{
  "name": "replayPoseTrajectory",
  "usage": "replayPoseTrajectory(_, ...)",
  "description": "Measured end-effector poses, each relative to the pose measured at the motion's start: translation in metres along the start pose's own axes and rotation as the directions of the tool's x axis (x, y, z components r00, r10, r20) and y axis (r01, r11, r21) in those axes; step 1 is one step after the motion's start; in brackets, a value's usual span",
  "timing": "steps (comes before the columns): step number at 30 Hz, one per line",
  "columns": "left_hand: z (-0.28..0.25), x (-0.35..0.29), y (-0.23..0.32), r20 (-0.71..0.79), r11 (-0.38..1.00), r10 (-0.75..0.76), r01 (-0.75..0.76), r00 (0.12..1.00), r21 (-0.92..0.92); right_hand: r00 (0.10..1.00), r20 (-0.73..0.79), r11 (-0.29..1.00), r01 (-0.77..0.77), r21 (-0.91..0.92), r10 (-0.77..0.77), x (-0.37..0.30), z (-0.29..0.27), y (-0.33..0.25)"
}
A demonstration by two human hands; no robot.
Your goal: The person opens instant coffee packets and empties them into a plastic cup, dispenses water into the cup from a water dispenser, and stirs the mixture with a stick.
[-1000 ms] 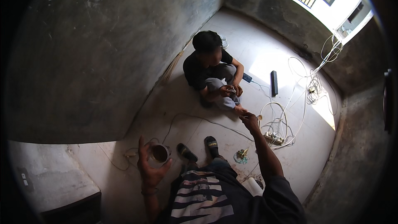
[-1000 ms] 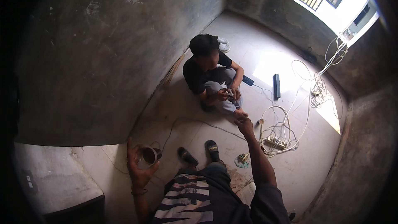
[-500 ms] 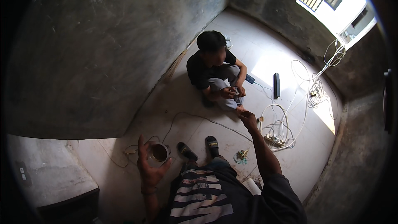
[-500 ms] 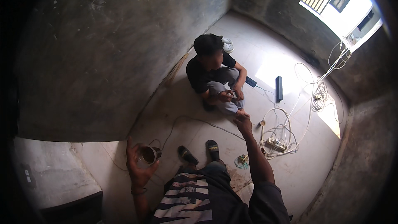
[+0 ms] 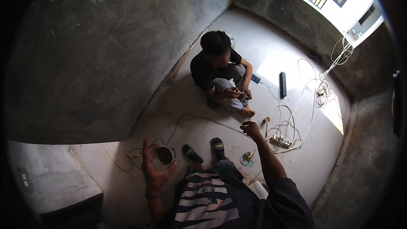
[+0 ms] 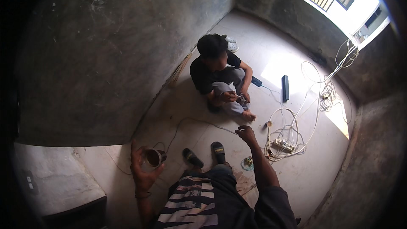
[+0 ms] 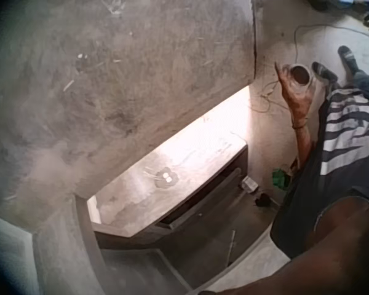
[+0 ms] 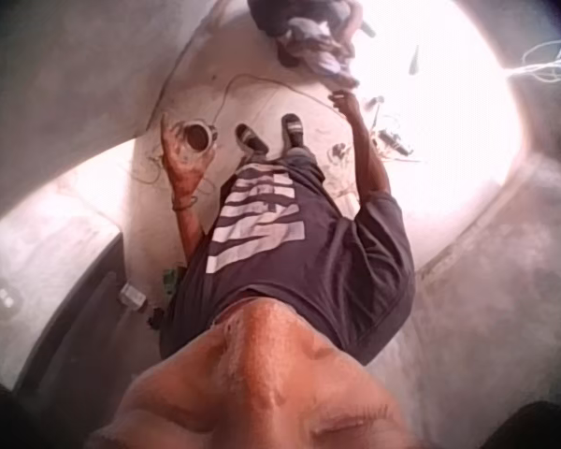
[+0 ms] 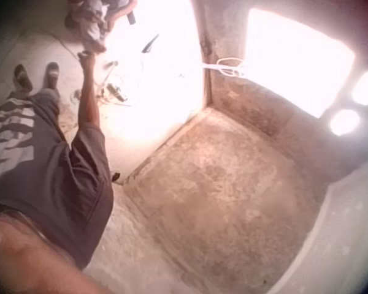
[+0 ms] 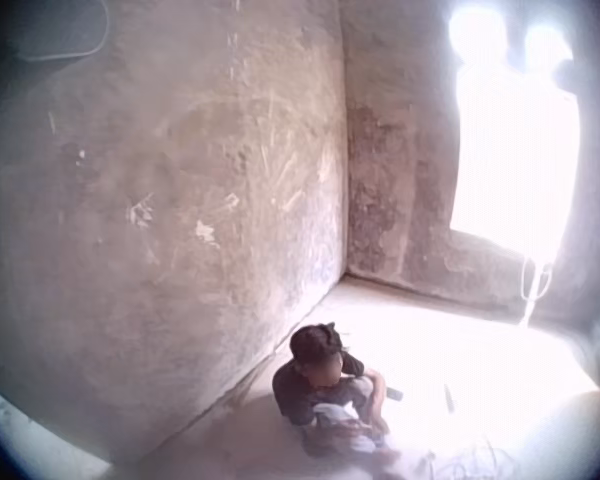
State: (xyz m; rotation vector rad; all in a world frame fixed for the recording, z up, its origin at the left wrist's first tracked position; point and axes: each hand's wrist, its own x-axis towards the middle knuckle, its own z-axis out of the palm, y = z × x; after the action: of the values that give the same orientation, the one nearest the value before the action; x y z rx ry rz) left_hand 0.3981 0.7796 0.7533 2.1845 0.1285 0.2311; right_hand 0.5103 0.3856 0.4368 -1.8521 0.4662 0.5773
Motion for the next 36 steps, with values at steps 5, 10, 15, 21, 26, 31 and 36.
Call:
replayPoseTrajectory(5,0.003,0.001,-0.001,0.035,0.999,-0.011,0.012,0.999,-0.032,1.000,-0.012,0.996,0.006,-0.090,-0.007,0.006,-0.007,0.014)
replayPoseTrajectory(10,0.004,-0.001,0.001,0.016,1.000,-0.010,0.010,1.000,0.016,0.994,-0.100,0.996,0.031,-0.081,-0.039,0.014,-0.010,0.002)
replayPoseTrajectory(15,0.007,-0.004,-0.007,0.018,1.000,-0.011,0.011,1.000,0.007,0.980,-0.173,0.996,0.095,-0.004,-0.094,0.027,-0.013,-0.002)
replayPoseTrajectory(21,0.007,-0.006,-0.002,0.039,0.997,-0.046,0.044,0.998,0.056,0.880,-0.429,0.969,0.116,-0.219,-0.203,0.028,0.003,-0.023)
replayPoseTrajectory(26,0.007,-0.006,-0.003,0.043,0.997,-0.049,0.047,0.998,0.056,0.828,-0.541,0.972,0.015,-0.236,-0.144,0.029,0.005,-0.026)
replayPoseTrajectory(31,0.012,-0.005,-0.002,0.006,1.000,-0.002,0.002,1.000,-0.019,0.835,-0.533,0.990,0.137,-0.044,-0.139,0.042,0.006,-0.006)
replayPoseTrajectory(36,0.008,-0.007,0.000,-0.004,0.999,-0.042,0.042,0.999,0.023,0.919,-0.395,0.958,0.107,0.267,0.008,0.037,0.012,-0.018)
